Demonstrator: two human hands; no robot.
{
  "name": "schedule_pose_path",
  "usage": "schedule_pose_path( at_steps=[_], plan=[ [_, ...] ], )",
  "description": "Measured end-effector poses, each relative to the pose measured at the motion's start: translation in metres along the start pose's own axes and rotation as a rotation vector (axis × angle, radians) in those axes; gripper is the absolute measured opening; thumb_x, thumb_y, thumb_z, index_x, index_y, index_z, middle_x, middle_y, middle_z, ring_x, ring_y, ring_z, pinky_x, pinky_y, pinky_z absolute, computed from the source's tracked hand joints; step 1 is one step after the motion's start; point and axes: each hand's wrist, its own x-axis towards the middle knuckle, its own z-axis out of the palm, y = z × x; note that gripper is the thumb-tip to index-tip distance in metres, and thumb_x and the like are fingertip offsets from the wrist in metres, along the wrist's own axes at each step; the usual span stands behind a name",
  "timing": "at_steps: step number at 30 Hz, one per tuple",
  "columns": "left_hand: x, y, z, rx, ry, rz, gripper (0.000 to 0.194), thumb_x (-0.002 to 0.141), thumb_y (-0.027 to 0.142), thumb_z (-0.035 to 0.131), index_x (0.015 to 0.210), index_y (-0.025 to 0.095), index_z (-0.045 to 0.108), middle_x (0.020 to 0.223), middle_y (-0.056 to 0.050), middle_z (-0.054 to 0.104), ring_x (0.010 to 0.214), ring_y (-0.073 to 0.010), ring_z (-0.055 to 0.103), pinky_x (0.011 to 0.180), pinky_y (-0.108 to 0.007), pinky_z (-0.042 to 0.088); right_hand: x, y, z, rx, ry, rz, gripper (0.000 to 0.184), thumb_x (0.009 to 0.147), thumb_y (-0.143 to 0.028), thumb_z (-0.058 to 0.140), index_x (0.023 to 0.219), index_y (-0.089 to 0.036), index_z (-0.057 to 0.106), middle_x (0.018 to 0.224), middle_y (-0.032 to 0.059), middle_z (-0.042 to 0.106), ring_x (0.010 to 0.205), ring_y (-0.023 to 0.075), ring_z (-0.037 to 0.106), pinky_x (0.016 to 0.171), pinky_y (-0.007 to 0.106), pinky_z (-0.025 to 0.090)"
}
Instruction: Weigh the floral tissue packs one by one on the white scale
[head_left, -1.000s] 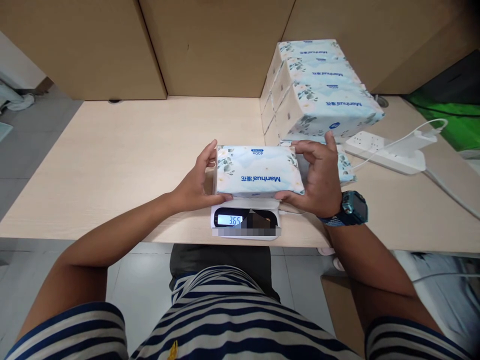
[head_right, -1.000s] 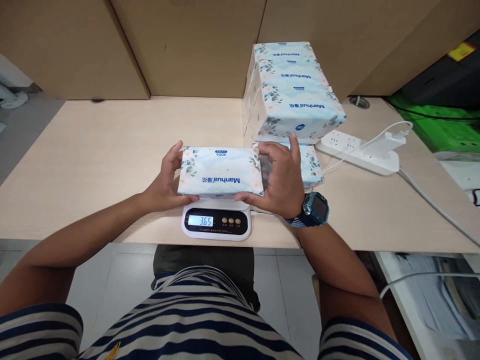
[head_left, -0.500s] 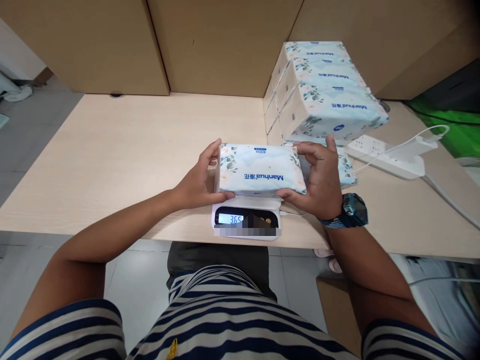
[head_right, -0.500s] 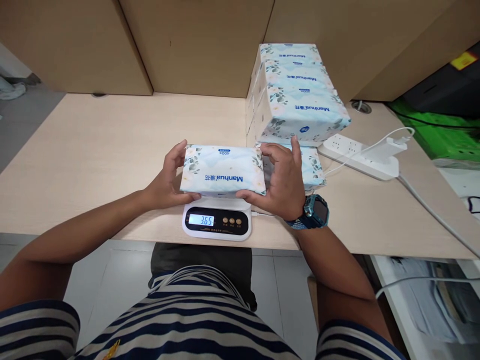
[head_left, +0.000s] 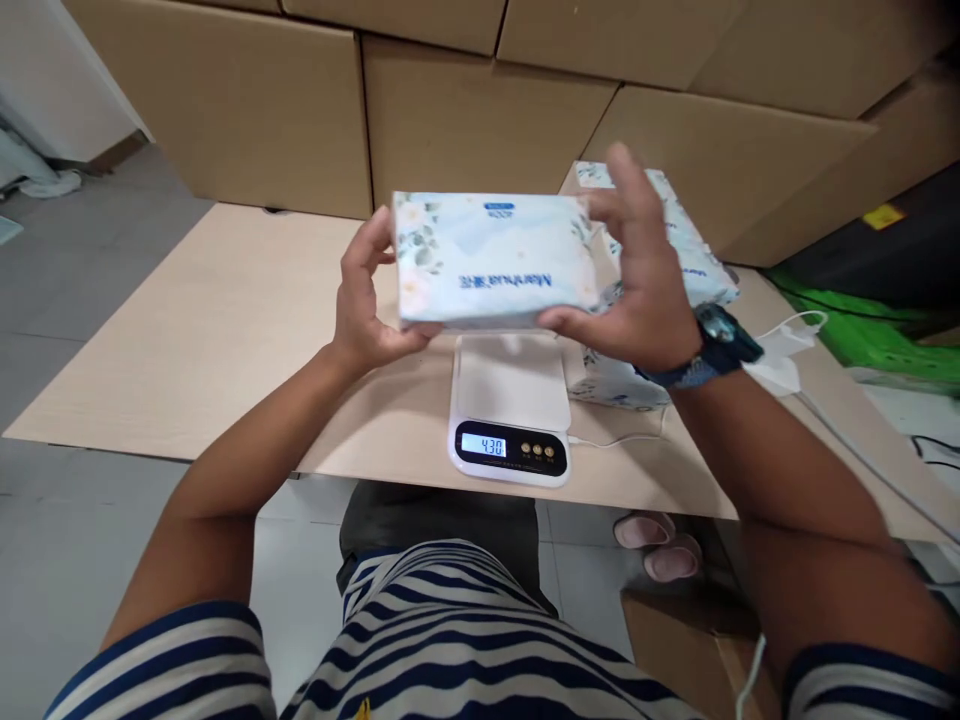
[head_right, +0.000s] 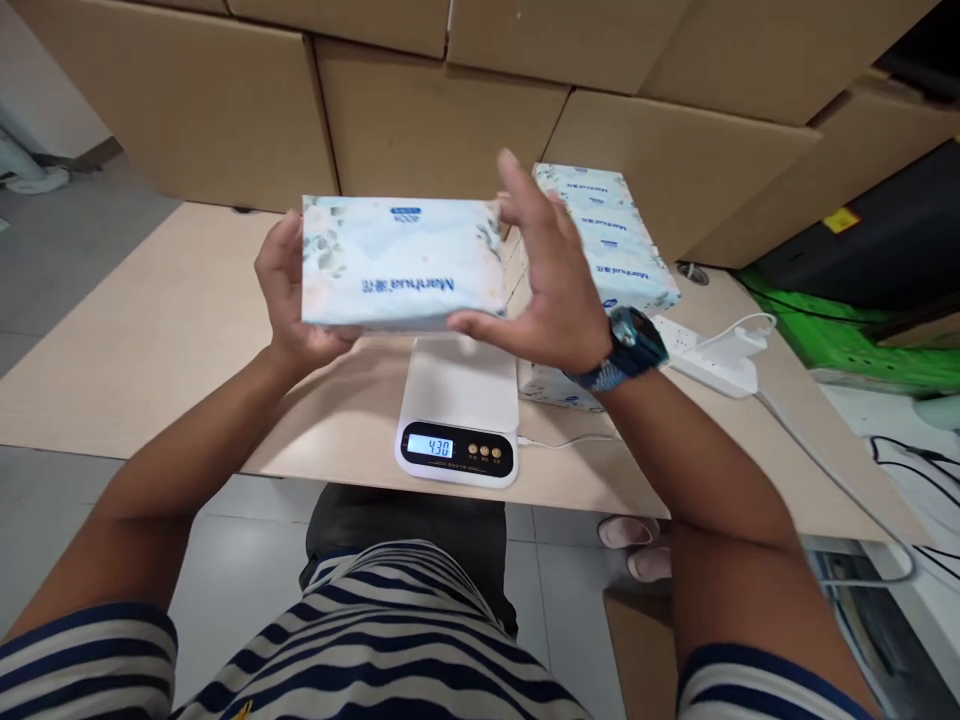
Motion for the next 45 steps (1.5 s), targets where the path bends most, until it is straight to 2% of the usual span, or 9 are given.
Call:
schedule_pose_path(
  at_steps=[3, 6, 8, 11, 13, 19, 25, 30, 45],
  plan=[
    [0.008, -0.033, -0.019, 0.047, 0.099, 0.011, 0.127, 0.075, 0.111, 0.039, 0.171, 0.031, 0.014, 0.172, -0.018, 0.043, 0.162, -0.0425, 0.047, 0.13, -0.054, 0.044, 0.058, -0.008, 0.013, 0.015, -0.092, -0.09, 0.116, 0.089, -0.1, 0.042, 0.178, -0.032, 0.012, 0.181, 0.009, 0.037, 0.164, 0.0406, 0.042, 0.136, 0.061, 0.035],
    [0.007, -0.047, -0.039, 0.188, 0.05, -0.112, 0.12, 0.087, 0.103, 0.028, 0.17, 0.017, 0.028, 0.171, -0.024, 0.048, 0.161, -0.0416, 0.048, 0.134, -0.053, 0.038, 0.098, -0.019, 0.041, -0.047, -0.27, -0.016, 0.102, 0.098, -0.088, 0.046, 0.177, -0.028, 0.025, 0.174, 0.0083, 0.048, 0.165, 0.0407, 0.042, 0.135, 0.061, 0.037],
    [0.005, -0.046, -0.047, 0.317, -0.143, -0.309, 0.11, 0.095, 0.093, 0.027, 0.167, 0.01, 0.038, 0.167, -0.026, 0.054, 0.157, -0.0417, 0.052, 0.133, -0.054, 0.04, 0.113, -0.026, 0.065, -0.108, -0.429, 0.099, 0.092, 0.101, -0.073, 0.058, 0.173, -0.021, 0.036, 0.174, 0.0122, 0.05, 0.162, 0.0391, 0.047, 0.134, 0.055, 0.041],
    [0.003, -0.037, -0.05, 0.435, -0.494, -0.575, 0.084, 0.099, 0.076, 0.049, 0.156, 0.015, 0.056, 0.149, -0.02, 0.072, 0.138, -0.0403, 0.068, 0.118, -0.051, 0.054, 0.122, -0.029, 0.096, -0.188, -0.668, 0.255, 0.084, 0.097, -0.054, 0.074, 0.164, -0.01, 0.049, 0.162, 0.0218, 0.063, 0.146, 0.0401, 0.064, 0.123, 0.05, 0.053],
    [0.005, -0.032, -0.048, 0.454, -0.583, -0.624, 0.073, 0.095, 0.066, 0.065, 0.15, 0.019, 0.062, 0.139, -0.016, 0.079, 0.127, -0.039, 0.074, 0.106, -0.046, 0.06, 0.124, -0.025, 0.109, -0.197, -0.731, 0.285, 0.086, 0.093, -0.05, 0.079, 0.162, -0.007, 0.05, 0.154, 0.0251, 0.068, 0.135, 0.0416, 0.071, 0.113, 0.052, 0.06],
    [0.006, -0.027, -0.039, 0.487, -0.598, -0.612, 0.064, 0.095, 0.058, 0.073, 0.146, 0.021, 0.065, 0.143, -0.014, 0.077, 0.138, -0.0375, 0.068, 0.117, -0.046, 0.056, 0.132, -0.021, 0.127, -0.221, -0.654, 0.095, 0.085, 0.087, -0.046, 0.086, 0.162, -0.021, 0.056, 0.177, 0.0157, 0.048, 0.165, 0.044, 0.041, 0.132, 0.061, 0.039],
    [0.001, -0.032, -0.036, 0.592, -0.424, -0.727, 0.073, 0.106, 0.03, 0.057, 0.171, 0.01, 0.033, 0.182, -0.018, 0.036, 0.175, -0.038, 0.021, 0.142, -0.053, 0.027, 0.154, -0.022, 0.159, -0.144, -0.628, 0.055, 0.068, 0.1, -0.027, 0.066, 0.166, -0.028, 0.053, 0.178, 0.0062, 0.048, 0.164, 0.0322, 0.048, 0.132, 0.05, 0.046],
    [0.001, -0.038, -0.041, 0.651, -0.35, -0.863, 0.073, 0.105, 0.031, 0.057, 0.17, 0.005, 0.034, 0.178, -0.025, 0.039, 0.173, -0.0452, 0.025, 0.139, -0.059, 0.032, 0.182, 0.002, 0.186, -0.123, -0.534, 0.098, 0.068, 0.095, -0.019, 0.062, 0.162, -0.03, 0.057, 0.173, 0.0002, 0.056, 0.159, 0.0289, 0.054, 0.131, 0.048, 0.048],
    [-0.005, -0.04, -0.035, 0.649, -0.416, -0.86, 0.063, 0.107, 0.032, 0.056, 0.165, 0.012, 0.046, 0.18, -0.02, 0.039, 0.174, -0.0389, 0.025, 0.143, -0.054, 0.027, 0.203, 0.028, 0.222, -0.086, -0.462, 0.195, 0.077, 0.082, -0.011, 0.063, 0.158, -0.026, 0.061, 0.165, 0.0086, 0.063, 0.151, 0.0365, 0.061, 0.131, 0.056, 0.045]
  ],
)
